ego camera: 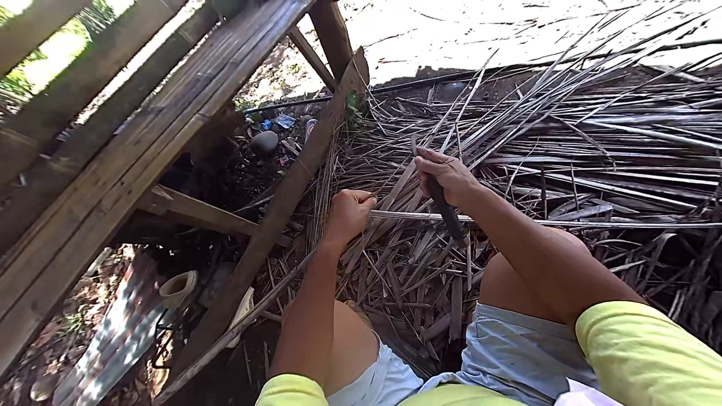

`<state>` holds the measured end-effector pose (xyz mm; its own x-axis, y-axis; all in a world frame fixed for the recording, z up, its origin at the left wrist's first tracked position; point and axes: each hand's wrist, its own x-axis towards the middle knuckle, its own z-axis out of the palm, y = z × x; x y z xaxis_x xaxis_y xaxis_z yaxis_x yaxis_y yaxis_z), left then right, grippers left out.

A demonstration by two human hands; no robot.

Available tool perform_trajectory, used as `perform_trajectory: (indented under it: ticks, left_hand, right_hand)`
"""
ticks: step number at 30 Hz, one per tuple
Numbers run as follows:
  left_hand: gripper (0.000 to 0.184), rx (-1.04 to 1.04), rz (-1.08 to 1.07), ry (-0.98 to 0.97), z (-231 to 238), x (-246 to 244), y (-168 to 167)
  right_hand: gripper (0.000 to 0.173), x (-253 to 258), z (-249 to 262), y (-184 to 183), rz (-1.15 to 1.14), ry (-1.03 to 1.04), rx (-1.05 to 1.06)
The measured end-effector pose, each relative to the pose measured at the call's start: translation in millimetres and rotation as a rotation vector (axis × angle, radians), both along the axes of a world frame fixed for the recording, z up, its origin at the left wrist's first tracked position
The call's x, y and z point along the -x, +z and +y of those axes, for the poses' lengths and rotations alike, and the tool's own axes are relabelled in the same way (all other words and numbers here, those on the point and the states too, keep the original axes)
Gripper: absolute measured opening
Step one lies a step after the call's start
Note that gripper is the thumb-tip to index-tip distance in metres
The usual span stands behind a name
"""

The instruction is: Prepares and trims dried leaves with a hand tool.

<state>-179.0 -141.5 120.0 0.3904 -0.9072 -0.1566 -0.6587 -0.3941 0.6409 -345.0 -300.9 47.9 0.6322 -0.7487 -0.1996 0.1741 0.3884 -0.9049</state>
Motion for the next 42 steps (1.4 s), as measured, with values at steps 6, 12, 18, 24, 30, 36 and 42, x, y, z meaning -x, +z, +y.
perform_trajectory:
  ticks: [6,12,18,24,30,36,42]
  left_hand:
    - [0.019,-0.024,0.007,-0.044,7.6,-2.4,10.1]
    - [0.022,0.003,-0.080,0.096,7.6,-23.6,2.1]
    - [0.026,-0.057,0.076,-0.051,-12.2,-2.7,-8.0]
    - [0.029,-0.201,0.105,-0.100,-1.3,-18.9,-0.2]
    - [0.030,-0.286,0.090,-0.071,8.1,-28.5,10.0]
    - [0.032,-0.109,-0.016,0.025,-9.5,-16.9,-0.3]
    - [0.028,-0.025,-0.031,0.014,-14.1,-10.8,-8.5]
  right_hand:
    - [0.037,18.4,-41.4,-4.8,0.025,-0.322,-0.016]
    - [0.019,31.9,-46.5,5.4,0.019,-0.516,-0.054]
    - [0.030,-6.8,34.5,10.2,-0.082,0.273,-0.036]
    - [0.029,1.7,0.3,4.6,-0.109,0.076,-0.063]
    - [0.029,15.0,-13.4,8.3,-0.098,-0.049,-0.012]
    - [0.044,-4.9,51.8,13.5,-0.059,0.375,0.106]
    - [0.051,-17.7,65.1,2.5,-0.044,0.477,0.154]
